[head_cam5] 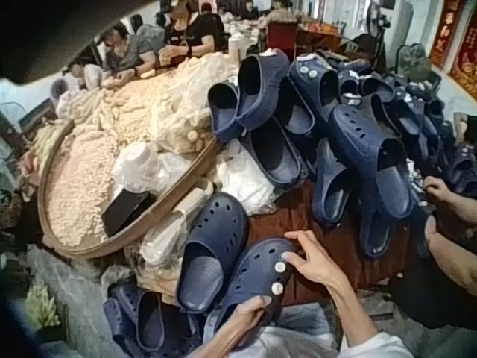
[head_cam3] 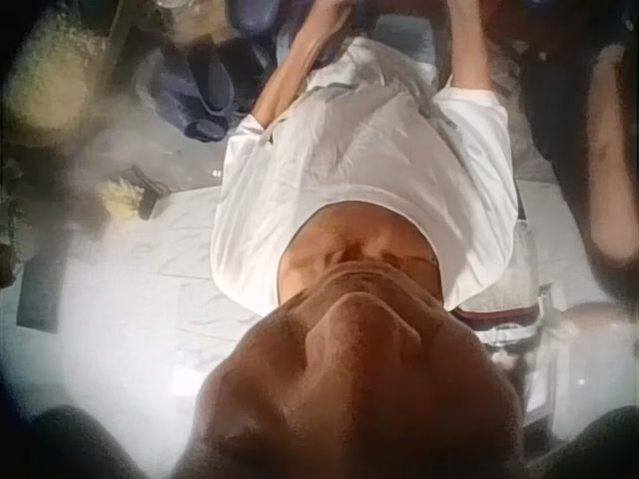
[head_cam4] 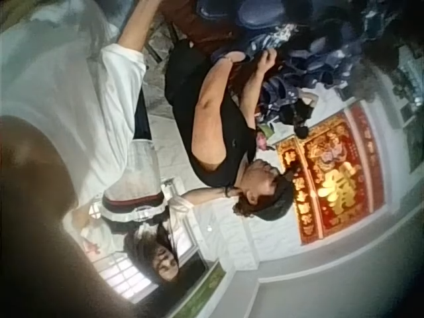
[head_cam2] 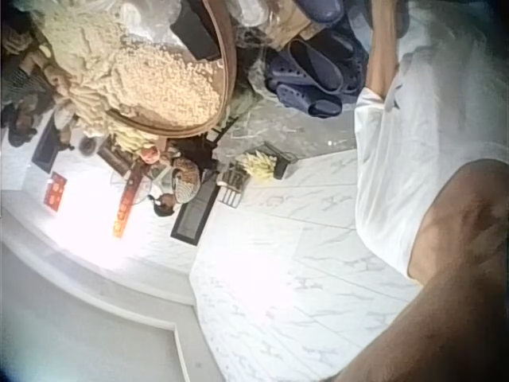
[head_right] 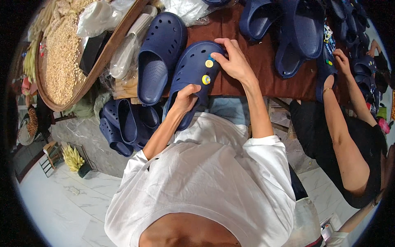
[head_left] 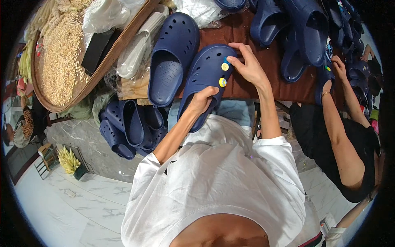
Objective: Decorating clogs by inserting small charms into the holes of the shoes.
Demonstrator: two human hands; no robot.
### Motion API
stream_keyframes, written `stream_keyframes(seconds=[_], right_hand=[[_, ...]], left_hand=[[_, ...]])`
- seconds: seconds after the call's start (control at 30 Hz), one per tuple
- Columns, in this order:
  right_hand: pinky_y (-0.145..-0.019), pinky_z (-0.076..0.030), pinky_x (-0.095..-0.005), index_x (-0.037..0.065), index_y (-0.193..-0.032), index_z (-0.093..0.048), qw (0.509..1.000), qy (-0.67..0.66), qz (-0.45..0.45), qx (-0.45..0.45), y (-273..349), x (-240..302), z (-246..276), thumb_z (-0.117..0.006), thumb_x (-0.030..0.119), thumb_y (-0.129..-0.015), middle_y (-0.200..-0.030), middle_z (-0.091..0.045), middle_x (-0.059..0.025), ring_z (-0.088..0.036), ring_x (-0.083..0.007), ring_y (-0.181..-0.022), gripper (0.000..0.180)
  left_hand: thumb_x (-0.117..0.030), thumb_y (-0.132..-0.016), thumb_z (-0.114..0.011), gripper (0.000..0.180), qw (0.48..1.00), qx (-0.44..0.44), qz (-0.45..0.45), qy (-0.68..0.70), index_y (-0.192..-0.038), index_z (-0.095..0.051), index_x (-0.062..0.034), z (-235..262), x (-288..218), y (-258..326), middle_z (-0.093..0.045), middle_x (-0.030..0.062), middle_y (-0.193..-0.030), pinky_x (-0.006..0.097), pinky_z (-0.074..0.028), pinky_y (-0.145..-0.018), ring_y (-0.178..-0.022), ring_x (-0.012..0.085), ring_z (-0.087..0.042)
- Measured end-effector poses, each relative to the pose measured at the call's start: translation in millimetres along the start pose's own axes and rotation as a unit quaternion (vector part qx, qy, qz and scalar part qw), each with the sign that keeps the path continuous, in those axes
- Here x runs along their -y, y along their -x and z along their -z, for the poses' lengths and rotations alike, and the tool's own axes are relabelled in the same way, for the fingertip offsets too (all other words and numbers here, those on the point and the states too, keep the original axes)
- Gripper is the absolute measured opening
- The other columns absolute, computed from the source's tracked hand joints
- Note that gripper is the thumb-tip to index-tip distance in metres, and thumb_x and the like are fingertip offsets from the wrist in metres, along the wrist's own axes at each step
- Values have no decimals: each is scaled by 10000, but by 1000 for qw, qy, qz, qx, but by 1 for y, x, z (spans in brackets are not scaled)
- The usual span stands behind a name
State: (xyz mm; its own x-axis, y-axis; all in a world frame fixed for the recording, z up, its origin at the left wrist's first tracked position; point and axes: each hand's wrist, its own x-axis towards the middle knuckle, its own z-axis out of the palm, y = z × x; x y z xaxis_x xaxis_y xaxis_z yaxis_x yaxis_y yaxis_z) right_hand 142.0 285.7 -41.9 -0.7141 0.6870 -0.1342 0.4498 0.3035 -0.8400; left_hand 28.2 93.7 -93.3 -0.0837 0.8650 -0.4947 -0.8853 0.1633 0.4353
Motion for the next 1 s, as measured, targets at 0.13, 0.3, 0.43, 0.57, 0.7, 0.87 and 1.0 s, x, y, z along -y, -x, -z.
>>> stream_keyframes(seconds=[0.13,0.3,0.43,0.57,0.7,0.87,1.0], right_hand=[[-916,-497,-315,29,-1253,-581,986,-146,-5,-77,11,-6,-15,-686,121,-914,-1196,-531,-87,-578,-190,-1092,367],[-825,-523,-272,26,-1185,-640,976,-127,28,-173,34,1,-20,-686,77,-914,-1155,-544,-60,-601,-156,-1033,279],[-805,-482,-331,110,-1014,-741,984,-17,94,-154,44,22,-18,-791,147,-775,-991,-571,-53,-588,-205,-931,247],[-805,-478,-328,121,-1005,-758,983,5,113,-142,37,16,-17,-796,162,-763,-960,-560,-47,-578,-204,-940,248],[-788,-474,-332,140,-997,-780,985,16,130,-109,35,13,-15,-784,159,-763,-909,-537,-42,-553,-194,-893,234],[-761,-463,-320,159,-1025,-782,990,-5,118,-77,33,10,-14,-764,131,-781,-851,-498,-38,-524,-188,-847,247],[-754,-459,-315,165,-1036,-782,988,-1,143,-59,31,11,-12,-747,92,-794,-842,-484,-34,-517,-185,-828,255]], left_hand=[[-91,-797,-666,52,997,-69,-27,-7,-845,-668,-69,-37,-13,7,-583,-28,-812,260,-424,-708,-743,81,-529],[-134,-821,-717,287,988,-150,-10,-22,-1071,-639,-16,-56,-25,19,-638,28,-1021,268,-472,-857,-929,124,-604],[-120,-836,-713,325,991,-132,-4,-13,-1124,-615,-4,-53,-27,25,-638,41,-1088,270,-480,-871,-980,135,-609],[-85,-835,-701,298,996,-94,-6,1,-1110,-618,-10,-35,-18,16,-637,30,-1050,270,-481,-865,-957,127,-607],[-67,-823,-704,251,995,-94,13,6,-1060,-635,-23,-32,-19,15,-632,13,-1008,271,-478,-856,-925,111,-599],[-58,-814,-711,219,996,-88,18,9,-1021,-651,-23,-28,-20,13,-632,14,-992,271,-473,-857,-915,107,-594],[-48,-810,-708,229,997,-72,38,16,-1030,-657,-11,-15,-16,8,-644,31,-1006,274,-475,-866,-924,121,-605]])
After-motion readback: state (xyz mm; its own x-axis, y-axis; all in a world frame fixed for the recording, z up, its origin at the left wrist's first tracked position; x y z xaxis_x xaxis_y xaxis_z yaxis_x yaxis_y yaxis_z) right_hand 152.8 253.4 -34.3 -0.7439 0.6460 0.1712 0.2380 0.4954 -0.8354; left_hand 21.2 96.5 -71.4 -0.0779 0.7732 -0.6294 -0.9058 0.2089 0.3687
